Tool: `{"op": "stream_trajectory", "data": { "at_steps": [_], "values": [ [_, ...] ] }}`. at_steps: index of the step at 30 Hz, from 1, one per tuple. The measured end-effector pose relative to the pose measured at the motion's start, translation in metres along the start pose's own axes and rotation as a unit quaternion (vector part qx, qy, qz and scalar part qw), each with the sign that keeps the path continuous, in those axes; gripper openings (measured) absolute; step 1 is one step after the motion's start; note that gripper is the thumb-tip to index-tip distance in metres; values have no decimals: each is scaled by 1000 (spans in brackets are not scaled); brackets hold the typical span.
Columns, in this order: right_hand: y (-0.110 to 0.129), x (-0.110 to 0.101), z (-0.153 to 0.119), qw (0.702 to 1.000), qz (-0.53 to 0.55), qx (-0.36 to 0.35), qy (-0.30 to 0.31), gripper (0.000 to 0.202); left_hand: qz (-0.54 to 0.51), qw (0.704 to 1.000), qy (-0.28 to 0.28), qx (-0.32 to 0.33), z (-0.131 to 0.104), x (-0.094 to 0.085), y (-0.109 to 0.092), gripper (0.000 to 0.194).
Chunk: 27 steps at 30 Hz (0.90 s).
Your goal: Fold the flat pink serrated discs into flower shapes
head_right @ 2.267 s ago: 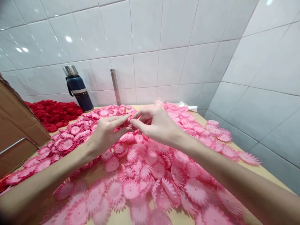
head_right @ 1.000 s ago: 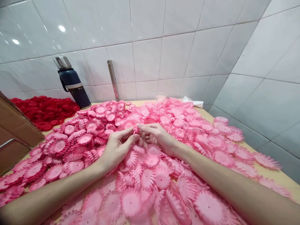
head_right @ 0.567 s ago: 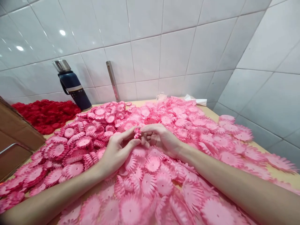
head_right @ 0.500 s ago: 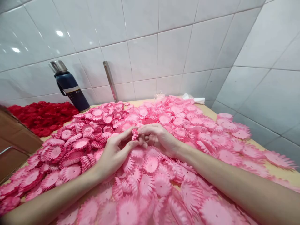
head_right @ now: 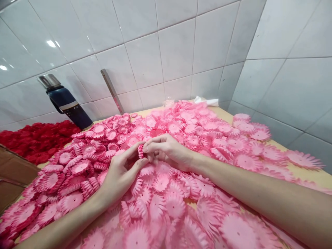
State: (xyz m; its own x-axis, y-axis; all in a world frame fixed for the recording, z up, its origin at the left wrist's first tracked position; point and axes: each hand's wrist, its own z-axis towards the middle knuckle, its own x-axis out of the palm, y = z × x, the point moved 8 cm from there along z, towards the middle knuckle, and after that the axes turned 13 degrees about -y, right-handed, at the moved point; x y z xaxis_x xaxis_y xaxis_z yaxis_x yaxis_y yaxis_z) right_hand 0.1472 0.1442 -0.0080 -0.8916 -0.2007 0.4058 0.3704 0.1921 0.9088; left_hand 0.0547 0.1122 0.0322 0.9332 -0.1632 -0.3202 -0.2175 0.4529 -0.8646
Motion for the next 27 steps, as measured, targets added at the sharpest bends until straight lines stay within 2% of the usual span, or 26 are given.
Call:
{"op": "stream_trajectory", "data": {
  "at_steps": [3,9,11,14,16,22,27],
  "values": [
    [-1,-1,0,1000,-5,5,-15,8,-4,1000,-21,-8,-1,-3,5,27],
    [2,-1,0,999,-27,-8,-26,11,-30,990,-129,-50,1,-21,17,27],
    [3,-2,0,999,-11,-10,-29,11,-4,991,-122,-45,1,-21,17,28],
    [4,-1,-1,1000,-3,-10,-19,11,56,996,-66,-3,0,-13,12,37],
    [4,0,-2,1000,-4,-14,-3,13,91,994,-47,25,-1,-11,9,41],
    [2,0,-2,1000,-8,-15,4,5,139,987,-53,61,-1,-12,3,44],
    [4,1,-2,998,-50,-47,1,7,143,985,-55,75,-2,-11,3,46]
  ]
}}
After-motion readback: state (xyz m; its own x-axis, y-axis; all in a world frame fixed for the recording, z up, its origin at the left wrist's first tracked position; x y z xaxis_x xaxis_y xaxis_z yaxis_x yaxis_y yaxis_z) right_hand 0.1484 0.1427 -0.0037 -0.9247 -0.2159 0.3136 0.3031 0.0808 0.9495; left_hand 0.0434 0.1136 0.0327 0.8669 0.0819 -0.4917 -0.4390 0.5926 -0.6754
